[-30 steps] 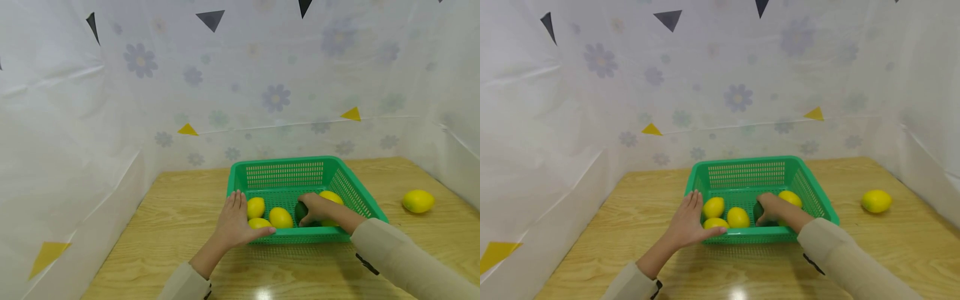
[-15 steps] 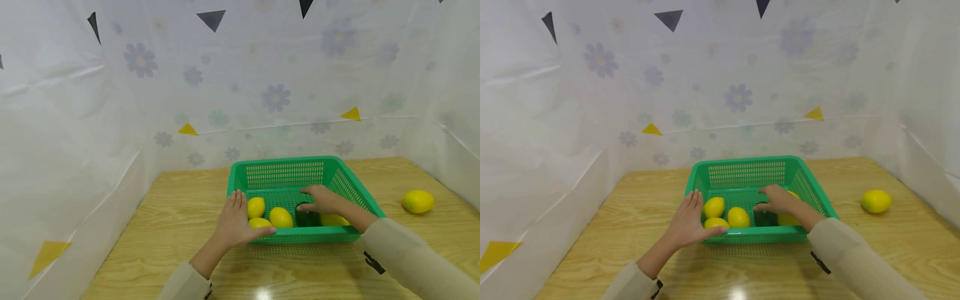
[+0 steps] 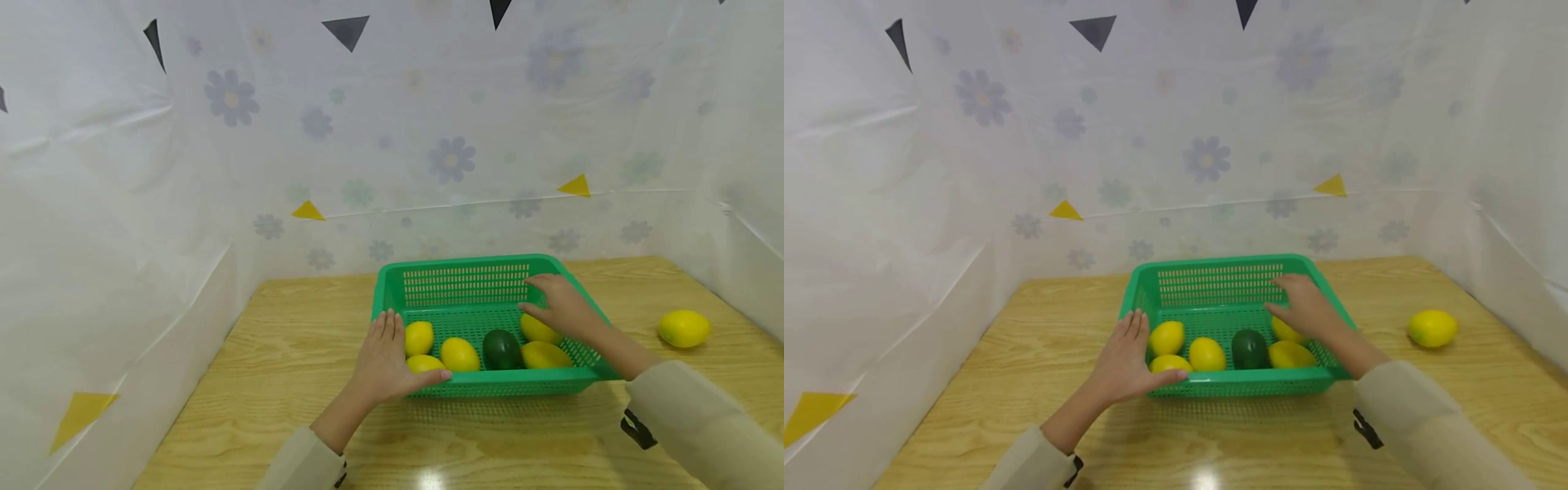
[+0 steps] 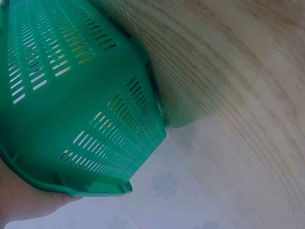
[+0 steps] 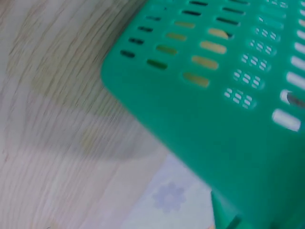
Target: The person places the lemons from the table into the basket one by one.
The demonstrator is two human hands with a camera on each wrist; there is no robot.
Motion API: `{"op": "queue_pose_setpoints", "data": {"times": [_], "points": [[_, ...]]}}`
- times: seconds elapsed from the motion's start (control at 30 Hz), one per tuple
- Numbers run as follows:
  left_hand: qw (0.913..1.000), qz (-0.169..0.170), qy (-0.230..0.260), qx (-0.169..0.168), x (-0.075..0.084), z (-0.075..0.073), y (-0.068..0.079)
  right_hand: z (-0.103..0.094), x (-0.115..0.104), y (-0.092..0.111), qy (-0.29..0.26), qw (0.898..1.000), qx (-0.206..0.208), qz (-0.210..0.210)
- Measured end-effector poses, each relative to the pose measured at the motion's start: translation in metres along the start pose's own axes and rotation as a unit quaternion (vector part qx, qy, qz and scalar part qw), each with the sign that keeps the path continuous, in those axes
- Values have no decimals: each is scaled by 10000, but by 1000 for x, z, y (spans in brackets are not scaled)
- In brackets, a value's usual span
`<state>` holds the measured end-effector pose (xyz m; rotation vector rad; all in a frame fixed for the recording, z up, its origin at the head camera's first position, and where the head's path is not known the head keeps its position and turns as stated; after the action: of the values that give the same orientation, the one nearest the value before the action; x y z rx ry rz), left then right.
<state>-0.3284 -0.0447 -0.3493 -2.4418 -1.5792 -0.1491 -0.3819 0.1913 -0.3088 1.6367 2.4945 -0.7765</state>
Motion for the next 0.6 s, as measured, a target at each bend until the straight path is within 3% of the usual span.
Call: {"op": "queue_pose_setpoints", "data": {"times": [0.23,0.6], "points": [[10000,9,16,17,1,-1,0,-16,23,7,-105,9991,161,373],[10000,4,11,-20,2,-1,1,-32,49,21,-172,9963,758,359]]}}
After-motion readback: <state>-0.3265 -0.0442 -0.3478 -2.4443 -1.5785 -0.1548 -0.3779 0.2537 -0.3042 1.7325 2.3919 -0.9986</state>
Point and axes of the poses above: each hand's wrist, its own y-axis away from the middle knuckle, its own z-axis out of the palm, x = y × z, the point moved 10 cm from there along -y, towards the middle knuckle, and after that the axes turned 4 degrees about z, right-handed, at the moved point
